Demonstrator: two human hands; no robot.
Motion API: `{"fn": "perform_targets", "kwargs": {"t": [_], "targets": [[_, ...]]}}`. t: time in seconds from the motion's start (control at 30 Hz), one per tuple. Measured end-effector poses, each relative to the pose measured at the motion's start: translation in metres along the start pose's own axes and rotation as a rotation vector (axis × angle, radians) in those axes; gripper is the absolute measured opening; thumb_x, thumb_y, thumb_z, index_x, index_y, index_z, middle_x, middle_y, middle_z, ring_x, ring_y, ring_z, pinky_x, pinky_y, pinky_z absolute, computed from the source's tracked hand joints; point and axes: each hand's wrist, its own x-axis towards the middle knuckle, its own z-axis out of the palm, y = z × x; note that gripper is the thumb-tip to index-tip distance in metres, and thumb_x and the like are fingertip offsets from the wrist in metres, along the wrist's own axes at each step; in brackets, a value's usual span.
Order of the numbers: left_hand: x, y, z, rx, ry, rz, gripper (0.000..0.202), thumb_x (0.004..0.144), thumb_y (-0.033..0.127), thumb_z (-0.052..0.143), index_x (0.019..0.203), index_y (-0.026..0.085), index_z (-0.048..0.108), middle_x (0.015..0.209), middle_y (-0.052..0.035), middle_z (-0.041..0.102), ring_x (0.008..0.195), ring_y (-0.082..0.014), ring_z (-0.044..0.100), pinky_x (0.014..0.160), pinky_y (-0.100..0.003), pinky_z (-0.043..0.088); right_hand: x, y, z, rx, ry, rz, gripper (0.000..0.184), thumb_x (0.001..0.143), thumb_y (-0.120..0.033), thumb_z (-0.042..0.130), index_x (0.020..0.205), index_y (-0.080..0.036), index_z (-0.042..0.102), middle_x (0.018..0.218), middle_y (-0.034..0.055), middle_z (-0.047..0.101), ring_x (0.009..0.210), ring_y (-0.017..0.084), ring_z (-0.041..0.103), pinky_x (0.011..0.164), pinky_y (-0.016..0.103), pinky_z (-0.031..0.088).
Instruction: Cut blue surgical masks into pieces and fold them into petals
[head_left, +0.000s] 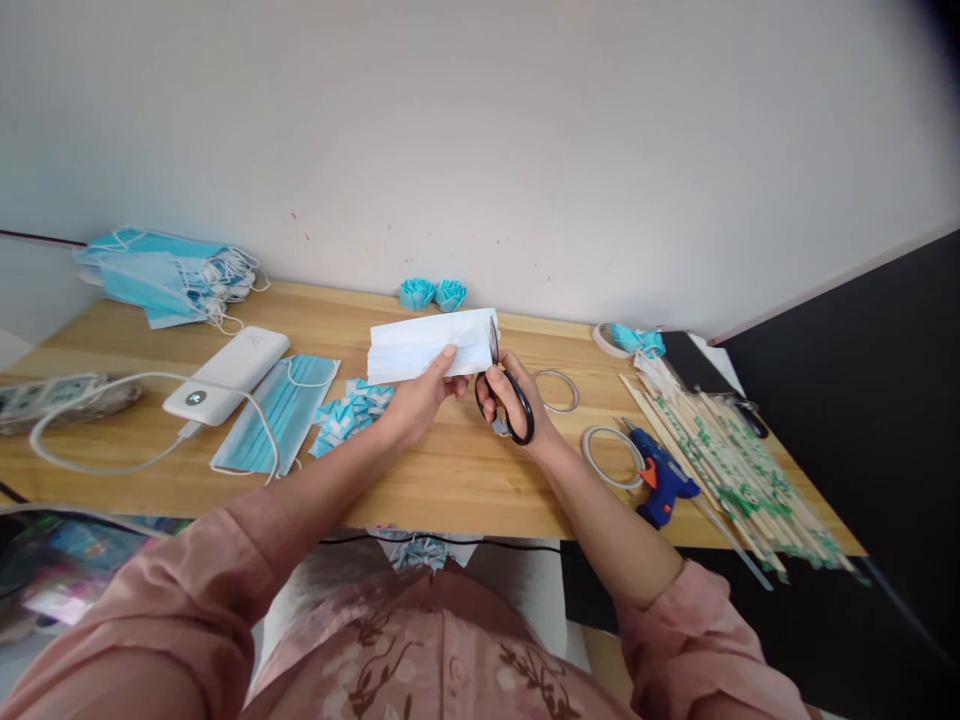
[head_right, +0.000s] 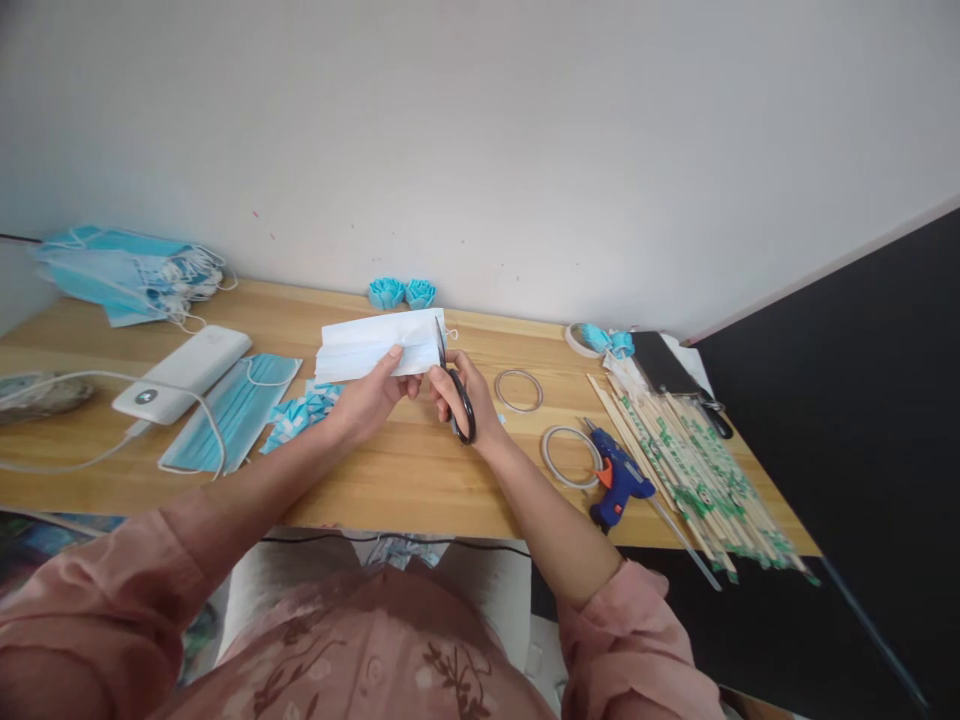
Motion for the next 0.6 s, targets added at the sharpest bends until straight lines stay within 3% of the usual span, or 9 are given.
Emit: {"fn": "perform_targets", "kwargs": {"t": [0.6], "targets": [[0.0012,-0.0057,-0.0019,0.035,0.032,-0.019,0.04,0.079,0.053,0.073,0.082,0.016,0.059,0.07,-0.0011,0.056,0.061,-0.0128,0.05,0.057,-0.028,0.041,-0.0007,0.0074,0.002,0.027,0.08,0.027,0.041,0.087,-0.061,0.059,0.092,-0.021,0.052,0.056,-0.0076,0.052,0.039,0.007,0.044,0.039,0.02,0.035]]}}
